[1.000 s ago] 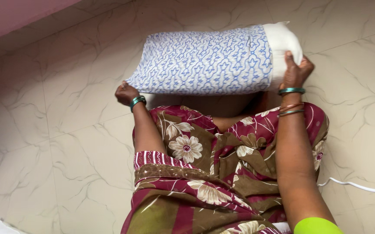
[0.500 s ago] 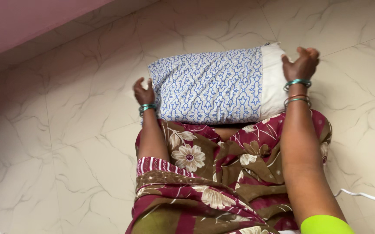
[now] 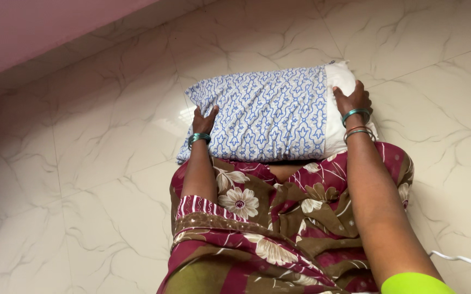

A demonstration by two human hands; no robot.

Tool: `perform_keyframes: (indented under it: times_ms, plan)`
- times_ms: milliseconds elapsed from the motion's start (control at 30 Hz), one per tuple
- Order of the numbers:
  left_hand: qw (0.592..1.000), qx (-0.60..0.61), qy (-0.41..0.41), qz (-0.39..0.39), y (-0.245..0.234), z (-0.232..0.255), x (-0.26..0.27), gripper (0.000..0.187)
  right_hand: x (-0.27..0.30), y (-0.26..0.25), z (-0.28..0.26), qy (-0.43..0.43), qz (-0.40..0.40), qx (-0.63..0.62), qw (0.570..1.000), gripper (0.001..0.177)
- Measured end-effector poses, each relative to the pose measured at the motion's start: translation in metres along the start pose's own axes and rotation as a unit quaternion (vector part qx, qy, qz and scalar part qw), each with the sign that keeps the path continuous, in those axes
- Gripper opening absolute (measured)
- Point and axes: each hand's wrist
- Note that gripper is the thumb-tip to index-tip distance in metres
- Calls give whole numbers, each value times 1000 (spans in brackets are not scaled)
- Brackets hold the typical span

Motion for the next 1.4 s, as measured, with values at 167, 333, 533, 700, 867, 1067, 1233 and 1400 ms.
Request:
perform_keyframes:
  times_ms: [167, 333, 533, 700, 867, 1067, 1233, 1400]
  plan:
    - [1000, 9, 4, 5, 3, 5, -3, 114, -1, -4, -4, 6, -3, 6, 1000, 83]
    - [1000, 7, 5, 10, 4, 0, -8, 113, -2, -2, -4, -1, 2, 2, 1000, 82]
    - [1000, 14, 10, 11, 6, 2, -10, 113, 1, -7, -8, -11, 8, 5, 1000, 83]
    - [999, 22, 20, 18, 10, -6, -19, 115, -4, 2, 0, -19, 7, 9, 1000, 84]
    - [985, 170, -30, 18, 4, -24, -24, 124, -28, 21, 16, -76, 37, -69, 994, 100]
    - [807, 587, -21, -65, -28, 0, -6, 82, -12, -15, 17, -107, -210, -347, 908, 64]
    - [795, 598, 88, -52, -60, 29, 24, 65, 30, -75, 24, -209, -214, -505, 810, 59]
    - [756, 604, 225, -109, -96, 54, 74, 74, 46, -89, 44, -297, -223, -558, 742, 70]
Point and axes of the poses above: each hand's wrist, its own x-axis away from the middle knuckle, its own y-axis out of the palm, z = x × y, and after that the axes turned 10 degrees about y, right-handed
